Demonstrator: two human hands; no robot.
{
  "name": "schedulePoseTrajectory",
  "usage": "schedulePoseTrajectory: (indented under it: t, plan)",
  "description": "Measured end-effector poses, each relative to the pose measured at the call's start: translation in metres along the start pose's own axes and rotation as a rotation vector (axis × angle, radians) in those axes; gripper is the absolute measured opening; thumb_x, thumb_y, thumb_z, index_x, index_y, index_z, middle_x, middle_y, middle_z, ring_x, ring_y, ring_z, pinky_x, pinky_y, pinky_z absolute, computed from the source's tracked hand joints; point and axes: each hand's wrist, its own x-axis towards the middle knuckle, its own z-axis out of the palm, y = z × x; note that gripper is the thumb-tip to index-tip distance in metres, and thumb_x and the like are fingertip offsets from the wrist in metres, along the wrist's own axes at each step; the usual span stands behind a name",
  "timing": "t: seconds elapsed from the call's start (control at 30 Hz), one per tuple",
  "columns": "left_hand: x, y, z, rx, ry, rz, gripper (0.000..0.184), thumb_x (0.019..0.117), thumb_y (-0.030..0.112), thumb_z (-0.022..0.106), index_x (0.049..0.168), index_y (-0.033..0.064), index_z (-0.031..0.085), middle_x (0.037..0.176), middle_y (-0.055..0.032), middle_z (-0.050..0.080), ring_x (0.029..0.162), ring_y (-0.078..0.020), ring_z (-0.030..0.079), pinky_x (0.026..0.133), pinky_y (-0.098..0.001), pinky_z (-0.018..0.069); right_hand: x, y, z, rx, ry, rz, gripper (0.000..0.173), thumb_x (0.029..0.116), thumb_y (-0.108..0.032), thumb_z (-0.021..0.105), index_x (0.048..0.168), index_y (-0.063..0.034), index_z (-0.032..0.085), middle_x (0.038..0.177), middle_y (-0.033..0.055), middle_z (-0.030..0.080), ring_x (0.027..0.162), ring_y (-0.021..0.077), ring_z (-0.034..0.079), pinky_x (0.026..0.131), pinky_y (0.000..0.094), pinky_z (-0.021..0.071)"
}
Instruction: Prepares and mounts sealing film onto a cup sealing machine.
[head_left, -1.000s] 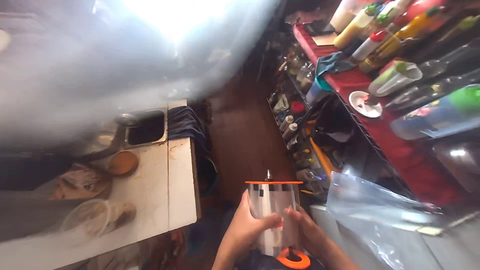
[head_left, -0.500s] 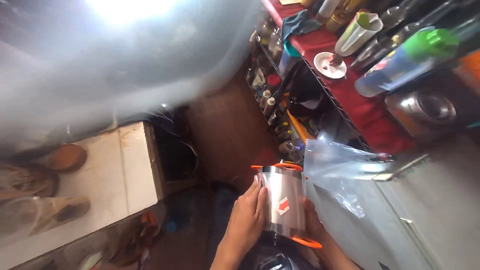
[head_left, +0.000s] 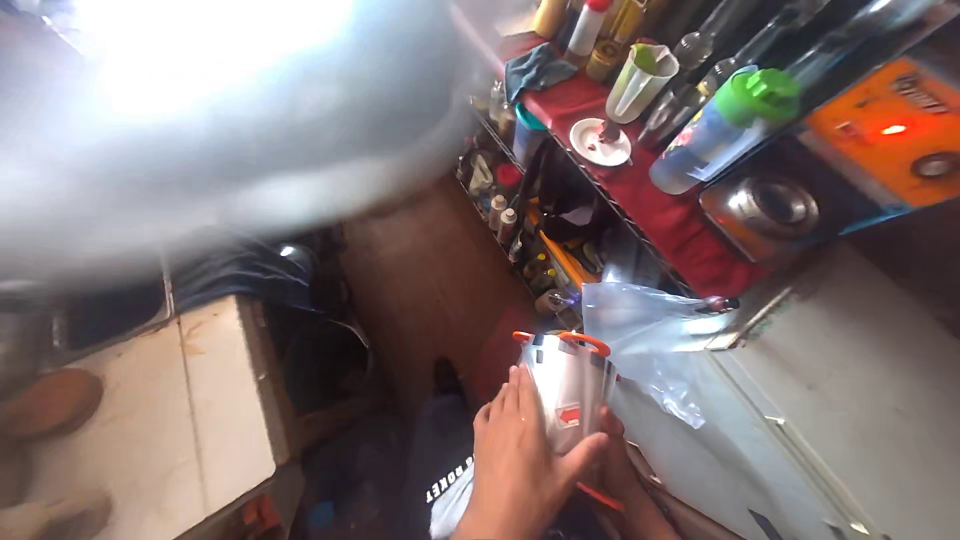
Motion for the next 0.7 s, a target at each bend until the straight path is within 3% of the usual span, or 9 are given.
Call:
schedulePoseTrajectory:
  t: [0.17, 0.27, 0.33, 0.4, 0.43, 0.5, 0.53, 0.63, 0.7]
  plan:
    - [0.028, 0.008, -0.004, 0.112, 0.029, 0.238, 0.072, 0.0955, 0.061, 0.055, 0.147, 0.0098, 0.056, 0.146, -0.0221, 0.055, 0.130, -0.0392, 0.058, 0.103, -0.0592, 0.0476, 0.017, 0.001, 0.016, 0.047, 0.157, -0.164, 0.049, 0.0816, -0.064, 0.071, 0.107, -0.0223, 0.070, 0.093, -0.0067, 0.077, 0.087, 0.0030, 0.073, 0.079, 0.0256, 0.0622]
    - [0.041, 0.006, -0.014, 0.029, 0.091, 0.339, 0.051, 0.1008, 0.053, 0.051, 0.139, 0.0227, 0.066, 0.141, -0.0147, 0.063, 0.127, -0.0358, 0.061, 0.097, -0.0567, 0.0522, 0.020, -0.002, 0.027, 0.125, 0.257, -0.119, 0.061, 0.0798, -0.067, 0.071, 0.112, -0.0154, 0.066, 0.095, -0.0020, 0.076, 0.088, 0.0074, 0.074, 0.079, 0.0294, 0.0629]
    - [0.050, 0.002, -0.032, -0.142, 0.032, 0.296, 0.054, 0.1016, 0.057, 0.049, 0.140, 0.0220, 0.065, 0.138, -0.0072, 0.065, 0.124, -0.0283, 0.063, 0.096, -0.0537, 0.0528, 0.014, -0.010, 0.036, 0.063, 0.317, -0.058, 0.063, 0.0992, -0.064, 0.046, 0.129, -0.0089, 0.051, 0.104, -0.0002, 0.072, 0.096, 0.0081, 0.070, 0.085, 0.0311, 0.0606]
    - [0.068, -0.008, -0.054, -0.369, -0.070, 0.171, 0.062, 0.1007, 0.059, 0.050, 0.145, 0.0159, 0.058, 0.135, -0.0059, 0.066, 0.122, -0.0219, 0.064, 0.101, -0.0491, 0.0537, 0.015, -0.008, 0.029, 0.013, 0.298, -0.061, 0.064, 0.1036, -0.062, 0.036, 0.137, -0.0074, 0.044, 0.108, 0.0007, 0.068, 0.100, 0.0075, 0.068, 0.087, 0.0320, 0.0598]
    - [0.079, -0.014, -0.063, -0.451, -0.157, 0.093, 0.070, 0.0994, 0.062, 0.048, 0.150, 0.0145, 0.051, 0.139, -0.0083, 0.063, 0.127, -0.0222, 0.061, 0.105, -0.0489, 0.0512, 0.020, -0.002, 0.019, 0.039, 0.253, -0.116, 0.063, 0.0967, -0.068, 0.050, 0.129, -0.0131, 0.054, 0.104, -0.0022, 0.073, 0.096, 0.0070, 0.071, 0.084, 0.0326, 0.0614]
    - [0.104, -0.031, -0.069, -0.576, -0.400, -0.013, 0.088, 0.0959, 0.070, 0.046, 0.160, 0.0123, 0.033, 0.152, -0.0124, 0.051, 0.139, -0.0226, 0.051, 0.114, -0.0485, 0.0437, 0.026, -0.003, 0.007, 0.050, 0.118, -0.139, 0.054, 0.0873, -0.069, 0.063, 0.118, -0.0246, 0.067, 0.103, -0.0069, 0.076, 0.096, 0.0051, 0.072, 0.085, 0.0324, 0.0610]
    - [0.113, -0.039, -0.065, -0.668, -0.513, -0.024, 0.091, 0.0949, 0.072, 0.047, 0.160, 0.0105, 0.030, 0.149, -0.0120, 0.054, 0.134, -0.0205, 0.055, 0.111, -0.0460, 0.0473, 0.026, -0.014, 0.019, 0.041, 0.125, -0.101, 0.052, 0.0817, -0.071, 0.068, 0.109, -0.0265, 0.070, 0.097, -0.0069, 0.077, 0.090, 0.0051, 0.073, 0.080, 0.0317, 0.0627]
    - [0.117, -0.053, -0.045, -1.078, -0.683, -0.011, 0.091, 0.0836, 0.073, 0.065, 0.139, 0.0042, 0.042, 0.106, -0.0023, 0.072, 0.093, -0.0117, 0.072, 0.083, -0.0335, 0.0615, 0.028, -0.037, 0.049, -0.052, 0.103, -0.055, 0.049, 0.0832, -0.069, 0.067, 0.108, -0.0268, 0.069, 0.097, -0.0101, 0.077, 0.091, 0.0020, 0.073, 0.081, 0.0268, 0.0628]
    - [0.112, -0.065, -0.039, -1.265, -0.693, -0.049, 0.094, 0.0733, 0.072, 0.077, 0.133, 0.0069, 0.045, 0.099, 0.0008, 0.074, 0.088, -0.0112, 0.073, 0.081, -0.0324, 0.0621, 0.036, -0.038, 0.050, -0.149, 0.107, -0.059, 0.058, 0.0873, -0.071, 0.062, 0.116, -0.0206, 0.063, 0.100, -0.0104, 0.075, 0.095, 0.0018, 0.071, 0.087, 0.0268, 0.0604]
